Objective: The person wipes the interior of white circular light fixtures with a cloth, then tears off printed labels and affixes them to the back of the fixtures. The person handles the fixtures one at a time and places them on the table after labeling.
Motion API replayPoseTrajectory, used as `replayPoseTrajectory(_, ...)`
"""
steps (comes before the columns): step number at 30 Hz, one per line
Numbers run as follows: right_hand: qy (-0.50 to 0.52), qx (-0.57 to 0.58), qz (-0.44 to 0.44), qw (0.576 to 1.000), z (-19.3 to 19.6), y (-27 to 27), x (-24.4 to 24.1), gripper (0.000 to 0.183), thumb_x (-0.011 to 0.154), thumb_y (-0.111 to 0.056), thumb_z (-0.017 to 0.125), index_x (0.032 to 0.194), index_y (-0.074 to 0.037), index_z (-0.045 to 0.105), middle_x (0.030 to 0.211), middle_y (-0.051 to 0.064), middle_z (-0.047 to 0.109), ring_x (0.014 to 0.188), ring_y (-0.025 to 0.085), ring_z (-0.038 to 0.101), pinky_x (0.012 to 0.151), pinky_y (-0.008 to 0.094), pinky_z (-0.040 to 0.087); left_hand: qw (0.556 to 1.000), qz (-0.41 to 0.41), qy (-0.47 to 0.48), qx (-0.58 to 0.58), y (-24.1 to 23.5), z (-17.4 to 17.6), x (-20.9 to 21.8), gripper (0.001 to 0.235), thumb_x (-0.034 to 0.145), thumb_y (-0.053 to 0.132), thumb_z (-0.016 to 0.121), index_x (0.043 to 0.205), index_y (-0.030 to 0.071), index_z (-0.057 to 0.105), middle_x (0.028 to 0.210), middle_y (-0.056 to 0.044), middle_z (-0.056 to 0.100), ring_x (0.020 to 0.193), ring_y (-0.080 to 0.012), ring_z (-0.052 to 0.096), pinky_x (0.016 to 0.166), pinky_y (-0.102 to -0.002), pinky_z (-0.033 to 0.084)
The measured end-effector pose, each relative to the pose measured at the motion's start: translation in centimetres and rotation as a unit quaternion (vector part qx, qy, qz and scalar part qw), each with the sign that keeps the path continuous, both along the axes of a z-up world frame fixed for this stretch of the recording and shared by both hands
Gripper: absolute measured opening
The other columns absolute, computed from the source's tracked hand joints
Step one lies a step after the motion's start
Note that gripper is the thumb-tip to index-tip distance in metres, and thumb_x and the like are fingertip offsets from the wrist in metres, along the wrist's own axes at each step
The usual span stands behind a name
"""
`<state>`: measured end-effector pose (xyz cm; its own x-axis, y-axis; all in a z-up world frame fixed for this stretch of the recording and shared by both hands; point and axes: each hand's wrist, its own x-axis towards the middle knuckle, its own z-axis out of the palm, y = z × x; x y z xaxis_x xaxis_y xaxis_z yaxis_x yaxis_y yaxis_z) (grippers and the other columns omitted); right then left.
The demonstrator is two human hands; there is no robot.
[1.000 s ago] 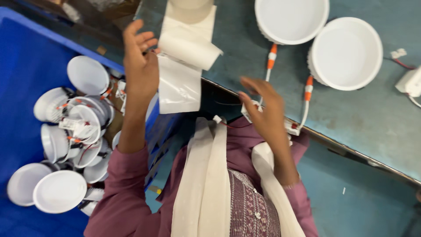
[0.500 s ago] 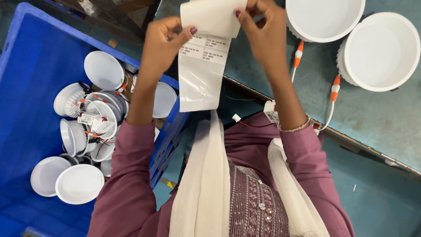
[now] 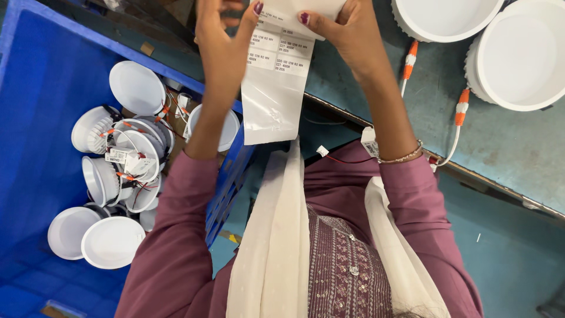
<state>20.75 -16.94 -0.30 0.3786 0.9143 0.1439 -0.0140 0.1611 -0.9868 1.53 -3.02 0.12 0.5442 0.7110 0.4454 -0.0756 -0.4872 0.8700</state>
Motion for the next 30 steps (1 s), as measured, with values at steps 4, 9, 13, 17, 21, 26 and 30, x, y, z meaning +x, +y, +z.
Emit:
replayPoseTrajectory(4,0.022,0.02,-0.003,1.0,-0.4,-0.3,-0.3,0.018,0.102,-0.01,0.079,0.113,0.002,0.071,0.109,0.009,0.077,0.099,0.014,0.074,0.094,0.031,0.059,0.985,0.099,0.057,0.128,-5.3,1.1,-1.3,0.02,0.103,0.011,0.078,0.117,0.002,0.067,0.116,-0.01,0.067,0.101,-0.0214,0.067,0.081,-0.031,0.054)
replayPoseTrajectory(9,0.076,0.061,0.006,0.995,-0.7,-0.7,-1.2,0.02,0.104,-0.004,0.077,0.118,0.002,0.064,0.112,0.009,0.074,0.105,0.016,0.074,0.1,0.033,0.061,0.994,0.059,0.032,0.09,-7.3,0.5,-0.6,0.024,0.105,0.008,0.074,0.128,0.006,0.068,0.124,-0.008,0.068,0.108,-0.0212,0.07,0.089,-0.032,0.057)
replayPoseTrajectory(13,0.079,0.05,0.009,0.996,-0.7,-0.6,-1.7,0.018,0.103,-0.002,0.077,0.116,0.003,0.064,0.11,0.01,0.074,0.102,0.017,0.075,0.096,0.033,0.062,0.994,0.072,0.021,0.074,-6.8,-0.3,-0.3,0.021,0.104,0.007,0.076,0.124,0.006,0.07,0.124,-0.007,0.071,0.106,-0.0196,0.072,0.091,-0.032,0.059)
replayPoseTrajectory(17,0.081,0.063,0.013,0.995,-0.9,-0.6,-2.2,0.02,0.102,-0.002,0.078,0.116,0.001,0.063,0.109,0.009,0.074,0.102,0.016,0.075,0.095,0.033,0.062,0.996,0.072,-0.004,0.059,-6.6,-0.8,0.0,0.02,0.101,0.007,0.079,0.12,0.005,0.071,0.12,-0.007,0.073,0.104,-0.0196,0.073,0.09,-0.031,0.06)
replayPoseTrajectory(21,0.07,0.049,0.008,0.996,-1.0,-0.7,-2.3,0.019,0.103,-0.006,0.079,0.114,0.001,0.065,0.106,0.009,0.075,0.098,0.017,0.076,0.092,0.033,0.063,0.995,0.075,-0.009,0.062,-6.6,-1.1,0.1,0.02,0.099,0.007,0.081,0.116,0.004,0.072,0.115,-0.006,0.071,0.099,-0.0193,0.071,0.088,-0.031,0.058)
replayPoseTrajectory(26,0.056,0.026,-0.002,0.998,-1.1,-0.6,-2.2,0.019,0.102,-0.01,0.08,0.111,0.0,0.067,0.101,0.008,0.075,0.091,0.015,0.075,0.084,0.031,0.061,0.994,0.079,-0.017,0.066,-6.6,-0.9,0.3,0.019,0.098,0.008,0.082,0.113,0.004,0.071,0.111,-0.005,0.069,0.094,-0.0189,0.069,0.086,-0.031,0.056)
replayPoseTrajectory(30,0.067,0.06,0.008,0.996,-1.7,-0.7,-2.2,0.018,0.104,-0.011,0.08,0.113,-0.002,0.066,0.106,0.005,0.074,0.098,0.013,0.074,0.091,0.031,0.062,0.995,0.077,-0.016,0.056,-6.7,-0.9,0.4,0.017,0.098,0.007,0.082,0.11,0.003,0.071,0.109,-0.005,0.07,0.091,-0.018,0.07,0.083,-0.03,0.057)
